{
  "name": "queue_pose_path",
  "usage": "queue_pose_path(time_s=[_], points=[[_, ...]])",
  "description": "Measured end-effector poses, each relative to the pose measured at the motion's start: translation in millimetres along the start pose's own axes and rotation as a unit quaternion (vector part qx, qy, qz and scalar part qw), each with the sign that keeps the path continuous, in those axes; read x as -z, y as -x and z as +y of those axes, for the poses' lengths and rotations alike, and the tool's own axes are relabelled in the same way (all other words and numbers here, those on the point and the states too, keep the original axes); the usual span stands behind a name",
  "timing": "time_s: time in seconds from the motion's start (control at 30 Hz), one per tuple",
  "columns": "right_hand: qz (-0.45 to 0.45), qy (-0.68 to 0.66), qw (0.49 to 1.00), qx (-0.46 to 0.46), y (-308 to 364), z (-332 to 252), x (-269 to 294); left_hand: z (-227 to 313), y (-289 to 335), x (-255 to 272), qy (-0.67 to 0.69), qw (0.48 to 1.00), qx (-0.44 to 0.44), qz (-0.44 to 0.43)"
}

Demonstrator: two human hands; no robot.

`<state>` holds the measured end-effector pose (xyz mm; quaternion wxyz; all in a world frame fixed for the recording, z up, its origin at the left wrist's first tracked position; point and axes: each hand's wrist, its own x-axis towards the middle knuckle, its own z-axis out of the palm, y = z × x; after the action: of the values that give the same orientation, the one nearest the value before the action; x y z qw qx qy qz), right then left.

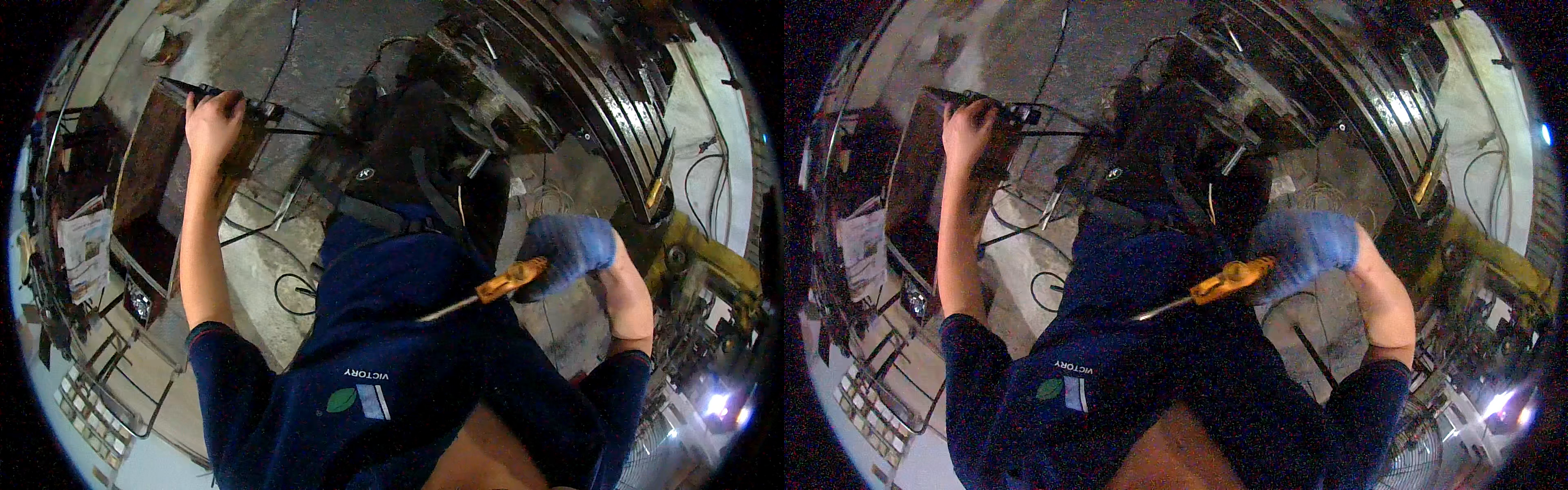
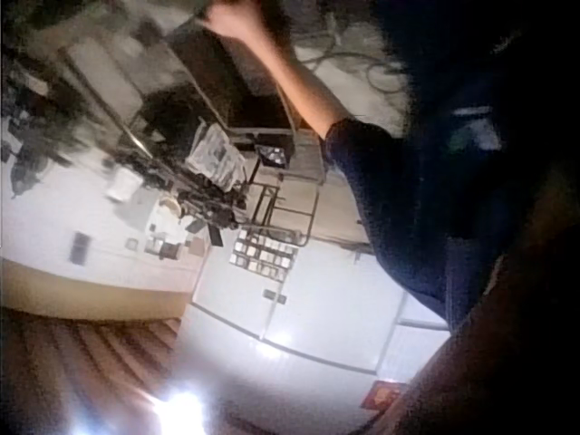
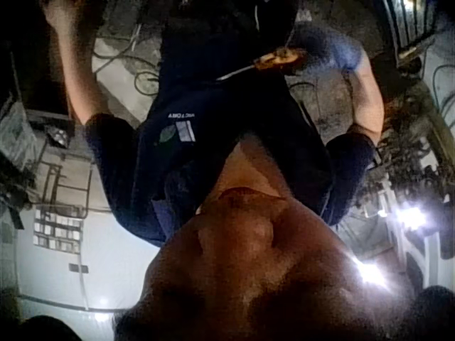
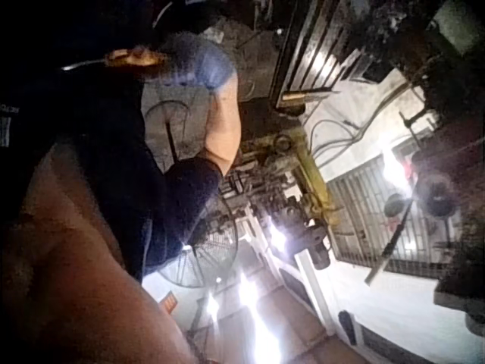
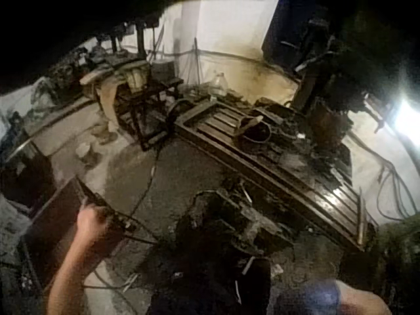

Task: The person cleans debris from a metal part with a small yellow air blower and moves the part on a milling machine table. The person rotates a hand wheel on the machine while holding the part and placing small metal components into a wooden bin.

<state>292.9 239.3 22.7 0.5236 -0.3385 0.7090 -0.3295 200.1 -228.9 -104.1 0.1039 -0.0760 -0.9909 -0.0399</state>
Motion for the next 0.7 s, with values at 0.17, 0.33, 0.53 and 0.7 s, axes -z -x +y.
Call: queue_pose_path(time_s=[0.17, 0.33, 0.53, 0.7], points=[[0.142, 0.171, 0.974, -0.04, 10, 23, -4, -10, 3, -4, 0.0, 1.0, 0.001, 0.01], [0.092, 0.232, 0.952, -0.174, -65, 42, -24, -8, 1, -1, -0.003, 1.0, 0.005, -0.004], [0.085, 0.264, 0.923, -0.266, -153, 3, -23, -4, 1, 2, 0.02, 0.999, 0.027, -0.015], [0.044, 0.238, 0.95, -0.199, -134, 14, -15, -5, 3, 2, 0.005, 1.0, 0.016, -0.002]])
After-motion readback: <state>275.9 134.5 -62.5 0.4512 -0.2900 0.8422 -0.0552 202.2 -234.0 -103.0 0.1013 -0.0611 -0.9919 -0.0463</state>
